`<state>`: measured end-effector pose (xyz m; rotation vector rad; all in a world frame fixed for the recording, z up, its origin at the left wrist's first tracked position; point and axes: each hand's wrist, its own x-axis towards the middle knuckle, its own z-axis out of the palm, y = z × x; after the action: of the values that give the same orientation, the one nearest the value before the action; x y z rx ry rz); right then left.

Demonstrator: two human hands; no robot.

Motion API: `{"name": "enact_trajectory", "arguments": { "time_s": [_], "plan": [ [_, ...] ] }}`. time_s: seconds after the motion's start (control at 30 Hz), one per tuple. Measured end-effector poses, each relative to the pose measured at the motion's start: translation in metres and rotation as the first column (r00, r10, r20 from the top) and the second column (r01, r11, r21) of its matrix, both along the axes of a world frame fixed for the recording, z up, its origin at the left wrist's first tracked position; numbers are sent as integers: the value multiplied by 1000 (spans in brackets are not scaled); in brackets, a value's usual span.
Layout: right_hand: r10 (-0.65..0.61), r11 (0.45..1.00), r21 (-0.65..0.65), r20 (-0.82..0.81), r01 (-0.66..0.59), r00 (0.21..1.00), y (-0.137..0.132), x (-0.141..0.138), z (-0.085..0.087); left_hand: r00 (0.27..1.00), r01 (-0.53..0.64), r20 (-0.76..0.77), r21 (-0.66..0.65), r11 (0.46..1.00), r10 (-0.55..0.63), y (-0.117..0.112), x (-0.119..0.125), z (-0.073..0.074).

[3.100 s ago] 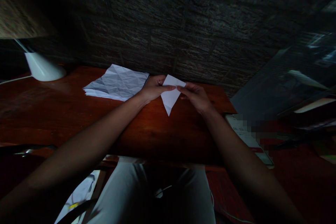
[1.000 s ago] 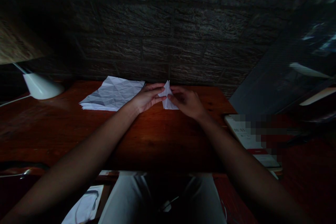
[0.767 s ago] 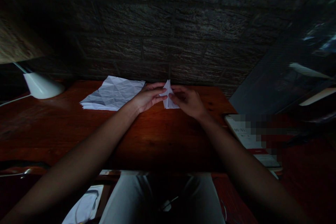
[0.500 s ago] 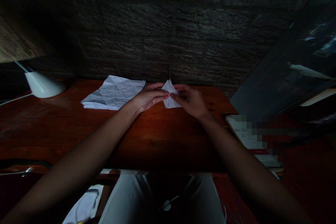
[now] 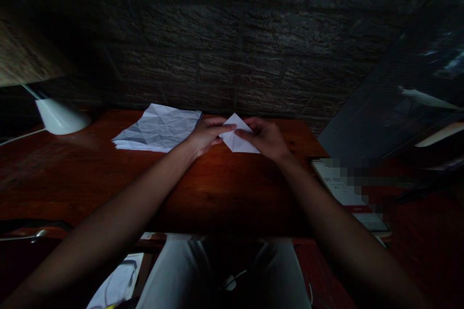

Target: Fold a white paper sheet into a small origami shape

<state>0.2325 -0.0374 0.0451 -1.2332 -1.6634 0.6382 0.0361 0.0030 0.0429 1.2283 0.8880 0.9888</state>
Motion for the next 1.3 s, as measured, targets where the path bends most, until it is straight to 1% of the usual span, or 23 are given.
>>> {"name": "enact_trajectory", "arguments": {
  "time_s": [0.07,0.13,0.2,0.3,0.37,0.43,0.5,0.67,0.8,0.9,0.97,1.1,1.3],
  "plan": [
    [31,999,-24,50,-30,998,-1,0,1,1000,-2,7,31,1000,2,-1,2,-1],
    [24,999,-38,118,-20,993,-2,0,1,1000,5,10,54,999,-6,-2,3,0],
    [30,998,-52,140,-23,990,-3,1,1,1000,19,-1,62,998,-18,-4,4,0],
    [118,989,-98,45,-113,992,-1,3,0,999,42,-33,65,997,-40,-8,5,2],
    [190,971,-142,-32,-193,981,-1,2,0,998,32,-60,72,997,-28,-9,6,3],
    [236,953,-177,-84,-247,968,-1,0,0,997,10,-78,84,996,-3,-9,6,4],
    [253,941,-204,-112,-271,961,-2,-2,0,998,-1,-63,104,995,8,-10,7,6],
    [242,926,-267,-125,-268,962,-4,-2,1,1000,21,1,169,985,-21,-8,7,7],
    [279,908,-286,-136,-307,951,-4,0,1,999,34,34,118,992,-38,-8,7,7],
    [321,893,-284,-146,-351,936,-5,-1,0,994,99,41,78,992,-102,-9,5,10],
    [340,882,-292,-152,-371,928,-5,-2,0,991,120,43,63,991,-123,-9,4,12],
    [350,874,-299,-161,-384,923,-5,-3,-1,994,90,58,24,996,-91,-7,3,13],
    [348,862,-325,-183,-390,920,-6,-2,1,991,92,105,-115,989,-80,-5,5,7]
  ]
}}
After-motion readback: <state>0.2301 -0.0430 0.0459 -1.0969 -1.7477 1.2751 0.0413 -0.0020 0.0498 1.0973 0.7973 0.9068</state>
